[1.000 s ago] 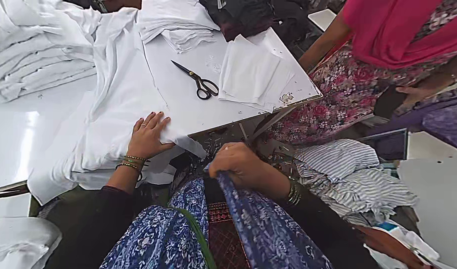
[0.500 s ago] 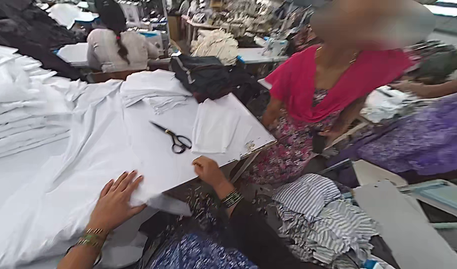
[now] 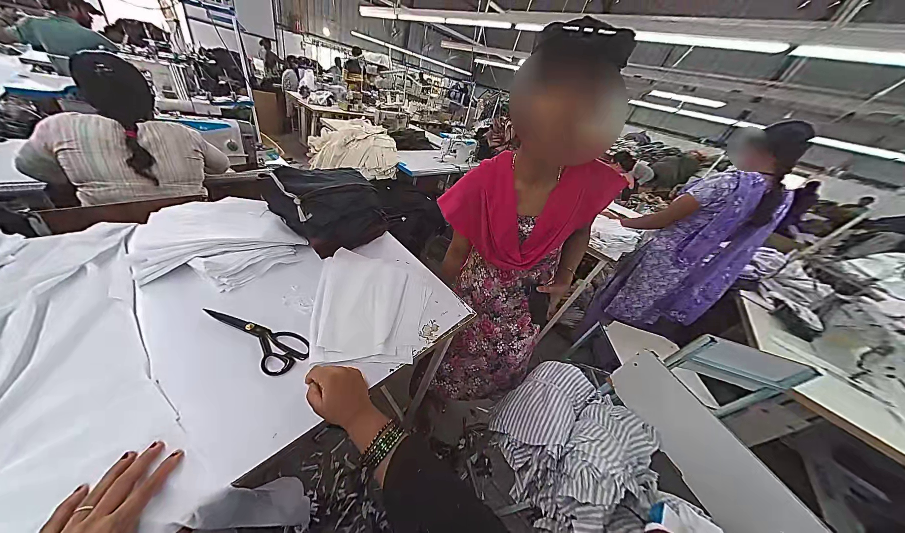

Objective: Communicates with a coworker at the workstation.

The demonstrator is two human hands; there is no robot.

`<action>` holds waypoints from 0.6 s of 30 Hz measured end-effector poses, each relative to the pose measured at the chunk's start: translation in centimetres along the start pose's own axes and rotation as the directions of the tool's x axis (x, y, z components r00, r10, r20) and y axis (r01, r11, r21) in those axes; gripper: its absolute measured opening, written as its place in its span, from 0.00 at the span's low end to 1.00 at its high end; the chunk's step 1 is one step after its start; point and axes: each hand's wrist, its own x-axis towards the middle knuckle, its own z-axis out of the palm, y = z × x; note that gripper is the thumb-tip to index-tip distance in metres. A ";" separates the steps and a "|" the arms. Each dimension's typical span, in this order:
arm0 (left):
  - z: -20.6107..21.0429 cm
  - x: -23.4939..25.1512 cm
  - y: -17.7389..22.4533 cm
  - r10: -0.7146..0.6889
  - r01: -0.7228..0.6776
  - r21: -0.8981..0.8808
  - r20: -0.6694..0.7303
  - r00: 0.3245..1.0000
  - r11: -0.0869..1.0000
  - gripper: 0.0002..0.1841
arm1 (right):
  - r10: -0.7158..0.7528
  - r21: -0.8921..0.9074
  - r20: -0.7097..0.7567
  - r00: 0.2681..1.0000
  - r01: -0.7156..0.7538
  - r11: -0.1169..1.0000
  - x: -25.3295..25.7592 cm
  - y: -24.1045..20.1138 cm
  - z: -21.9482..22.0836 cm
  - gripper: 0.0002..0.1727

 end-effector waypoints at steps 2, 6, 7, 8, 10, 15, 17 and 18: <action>-0.1 0.0 0.0 -0.002 0.002 -0.004 0.003 1.000 1.000 0.46 | -0.003 0.002 -0.008 1.000 0.003 1.000 0.0 -0.1 0.0 0.16; 0.0 0.0 0.0 0.003 -0.003 0.002 0.000 1.000 1.000 0.46 | -0.014 -0.002 -0.040 0.999 0.014 1.000 -0.1 -0.2 0.1 0.16; 0.0 0.0 -0.1 0.005 -0.005 0.004 0.004 1.000 1.000 0.46 | -0.018 -0.003 -0.047 0.999 0.017 1.000 -0.1 -0.1 0.2 0.16; 0.0 0.0 -0.1 0.007 -0.007 0.005 0.004 1.000 1.000 0.46 | -0.022 -0.003 -0.052 0.998 0.022 1.000 -0.1 0.0 0.2 0.16; 0.0 0.0 -0.1 0.008 -0.008 0.004 0.003 1.000 1.000 0.46 | -0.022 0.001 -0.047 0.999 0.022 1.000 -0.1 0.0 0.2 0.16; 0.1 -0.2 -0.2 0.017 -0.016 0.033 -0.016 1.000 0.999 0.47 | -0.038 0.019 -0.060 0.997 0.039 0.999 -0.2 0.2 0.6 0.16; 0.0 -0.1 -0.1 0.008 -0.008 0.033 -0.006 1.000 0.999 0.47 | -0.031 0.021 -0.043 0.999 0.032 0.999 0.0 0.2 0.4 0.16; 0.0 0.1 0.0 0.006 -0.006 0.024 -0.004 1.000 1.000 0.47 | -0.033 0.020 -0.048 0.998 0.034 0.999 0.0 0.2 0.3 0.16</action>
